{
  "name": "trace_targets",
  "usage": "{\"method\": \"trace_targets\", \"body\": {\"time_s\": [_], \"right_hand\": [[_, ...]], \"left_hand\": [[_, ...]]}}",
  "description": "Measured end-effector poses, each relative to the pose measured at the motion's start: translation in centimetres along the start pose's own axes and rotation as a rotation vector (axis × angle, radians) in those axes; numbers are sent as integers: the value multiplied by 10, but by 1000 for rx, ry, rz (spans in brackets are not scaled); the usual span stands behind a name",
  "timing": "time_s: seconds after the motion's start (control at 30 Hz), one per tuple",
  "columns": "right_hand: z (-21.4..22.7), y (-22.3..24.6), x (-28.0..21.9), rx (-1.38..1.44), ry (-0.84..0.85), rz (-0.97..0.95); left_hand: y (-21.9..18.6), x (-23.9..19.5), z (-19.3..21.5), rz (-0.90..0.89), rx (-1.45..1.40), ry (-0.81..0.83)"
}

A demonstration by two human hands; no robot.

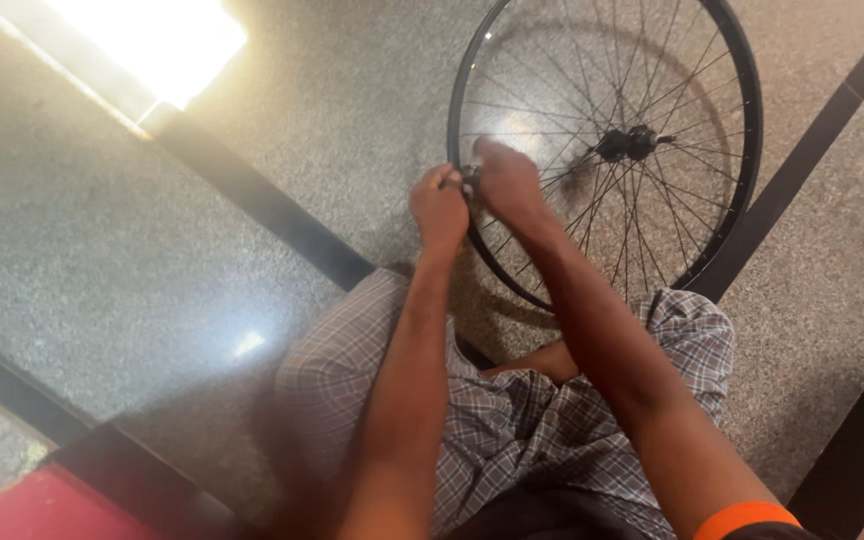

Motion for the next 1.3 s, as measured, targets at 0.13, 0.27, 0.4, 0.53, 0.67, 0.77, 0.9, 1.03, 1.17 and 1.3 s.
{"method": "trace_targets", "body": {"time_s": [0.13,0.27,0.4,0.53,0.67,0.77,0.9,1.03,1.17,1.3], "right_hand": [[-8,13,4,-197,-30,173],[-10,-9,-12,133,-72,383],[0,-17,-18,76,-247,713],[-6,0,-5,-36,-151,250],[-5,16,2,-238,106,22],[-1,10,-7,107,33,193],[0,-5,-19,155,-315,716],[-8,-23,-4,-14,-82,341],[-10,-32,-7,-12,-138,321],[-6,-21,-5,-17,-281,408]], "left_hand": [[1,1,6,31,-3,-9],[6,-3,10,-39,64,-19],[-1,0,6,-81,100,-41],[-2,-5,7,34,28,23],[-11,-3,11,5,24,5],[-13,-2,13,84,28,35],[-23,-3,11,65,57,14],[-24,-3,11,226,-35,44],[-14,-6,13,92,58,17],[-11,0,9,-2,71,-11]]}}
Point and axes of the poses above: each hand's wrist, its own x-axis towards the middle knuckle, its own z-axis out of the back of the hand, y = z × x, the point moved 2 cm from there along x, towards the middle knuckle, and after that the axes turned 12 degrees about -z, right-handed, at the moved point
